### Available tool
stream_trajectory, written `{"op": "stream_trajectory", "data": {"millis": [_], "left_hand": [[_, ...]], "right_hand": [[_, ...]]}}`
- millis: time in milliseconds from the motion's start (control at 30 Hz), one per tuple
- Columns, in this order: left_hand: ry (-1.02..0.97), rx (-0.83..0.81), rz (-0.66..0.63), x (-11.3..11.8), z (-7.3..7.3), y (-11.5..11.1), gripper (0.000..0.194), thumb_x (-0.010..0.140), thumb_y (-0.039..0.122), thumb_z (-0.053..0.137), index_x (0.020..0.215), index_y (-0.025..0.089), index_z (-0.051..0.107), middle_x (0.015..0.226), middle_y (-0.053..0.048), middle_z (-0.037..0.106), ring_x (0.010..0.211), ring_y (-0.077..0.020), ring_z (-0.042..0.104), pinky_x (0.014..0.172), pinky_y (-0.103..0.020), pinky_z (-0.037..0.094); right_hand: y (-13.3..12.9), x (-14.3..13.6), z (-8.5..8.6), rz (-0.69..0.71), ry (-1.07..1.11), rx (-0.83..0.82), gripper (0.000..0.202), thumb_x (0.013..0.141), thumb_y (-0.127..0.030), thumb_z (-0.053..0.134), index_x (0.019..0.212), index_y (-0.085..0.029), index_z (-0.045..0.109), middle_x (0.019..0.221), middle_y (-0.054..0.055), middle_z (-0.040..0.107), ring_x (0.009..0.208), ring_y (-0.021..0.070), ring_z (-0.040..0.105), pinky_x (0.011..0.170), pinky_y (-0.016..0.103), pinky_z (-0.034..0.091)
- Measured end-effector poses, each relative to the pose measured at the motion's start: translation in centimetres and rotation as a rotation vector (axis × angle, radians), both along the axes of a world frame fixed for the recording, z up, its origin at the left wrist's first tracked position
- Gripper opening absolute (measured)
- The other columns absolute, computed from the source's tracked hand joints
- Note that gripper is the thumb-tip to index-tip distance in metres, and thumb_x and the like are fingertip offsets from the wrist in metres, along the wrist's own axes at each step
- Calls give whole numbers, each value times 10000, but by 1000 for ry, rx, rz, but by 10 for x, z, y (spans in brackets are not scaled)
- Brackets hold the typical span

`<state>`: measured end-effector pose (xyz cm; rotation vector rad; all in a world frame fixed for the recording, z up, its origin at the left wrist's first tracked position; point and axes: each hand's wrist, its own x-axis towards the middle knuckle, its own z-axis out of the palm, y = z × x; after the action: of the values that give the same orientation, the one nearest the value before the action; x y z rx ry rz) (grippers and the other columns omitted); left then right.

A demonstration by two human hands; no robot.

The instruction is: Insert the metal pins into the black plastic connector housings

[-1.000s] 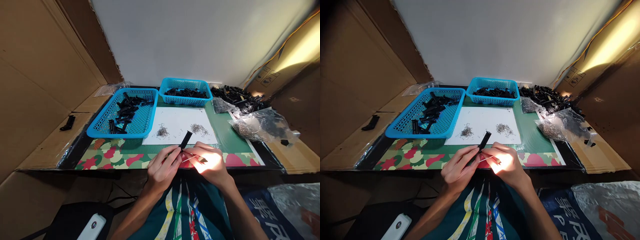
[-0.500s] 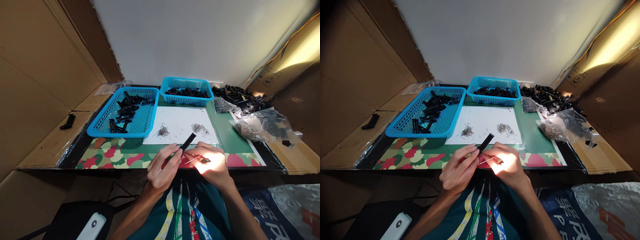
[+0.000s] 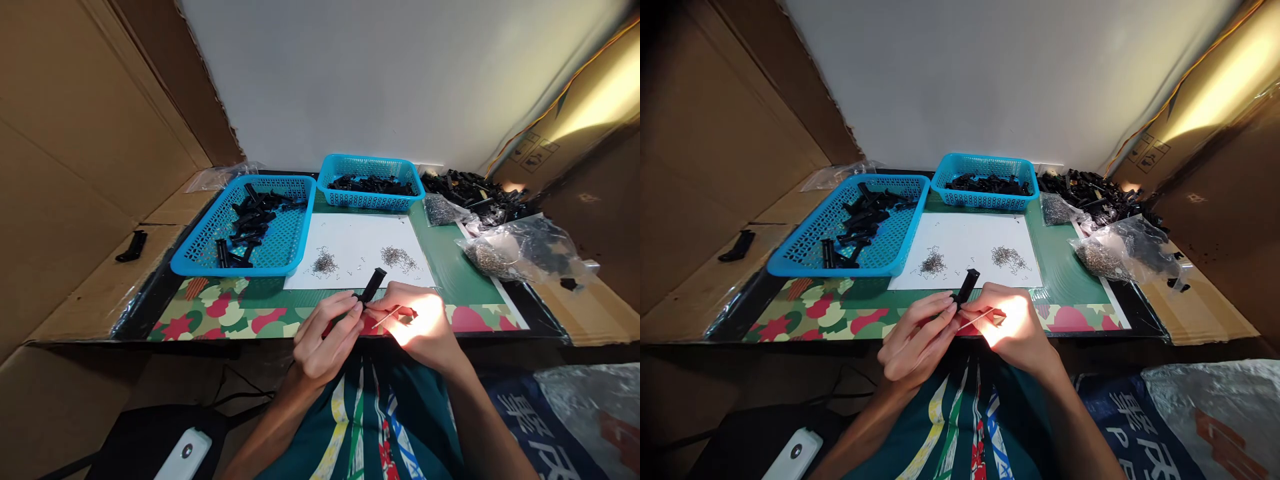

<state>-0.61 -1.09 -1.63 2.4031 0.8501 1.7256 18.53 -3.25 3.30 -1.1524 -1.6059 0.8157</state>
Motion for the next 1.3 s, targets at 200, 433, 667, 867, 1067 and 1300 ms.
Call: {"op": "stream_trajectory", "data": {"millis": [200,433,667,867,1067,1300], "left_hand": [[113,-17,16,-1,4,3,323,932,35,712,1218,182,734,1096,-86,765,1064,-232,779,917,-338,684],[159,-186,72,5,14,5,218,911,58,687,1093,166,737,964,-55,769,838,-184,771,770,-282,660],[120,-284,55,9,20,8,162,897,78,705,1026,166,748,945,-50,771,841,-186,763,784,-293,640],[107,-296,37,9,21,8,162,909,83,709,1042,160,759,957,-49,768,852,-174,757,798,-275,629],[129,-291,50,9,18,8,157,925,96,694,1049,162,764,963,-49,763,843,-174,756,781,-261,618],[157,-271,58,8,19,8,139,934,97,684,1035,154,762,959,-61,757,832,-185,749,763,-278,621]], "right_hand": [[14,8,-2,71,-58,-48,149,917,-179,703,821,-200,815,730,21,694,643,151,641,557,251,469],[27,15,0,93,-236,-53,160,902,-146,714,862,-233,843,797,12,727,711,151,676,640,250,482],[23,25,5,108,-247,-79,157,981,-226,670,1015,-240,822,930,36,744,828,184,712,722,284,551],[27,30,3,-57,-248,101,227,1014,-259,625,1081,-267,842,1130,86,727,1028,237,704,923,391,580],[31,4,3,-294,85,45,114,889,-256,762,783,-234,799,814,35,792,763,220,763,714,339,629],[34,-9,-1,-181,209,-150,112,839,-285,778,755,-215,755,701,10,755,674,197,757,665,283,616]]}}
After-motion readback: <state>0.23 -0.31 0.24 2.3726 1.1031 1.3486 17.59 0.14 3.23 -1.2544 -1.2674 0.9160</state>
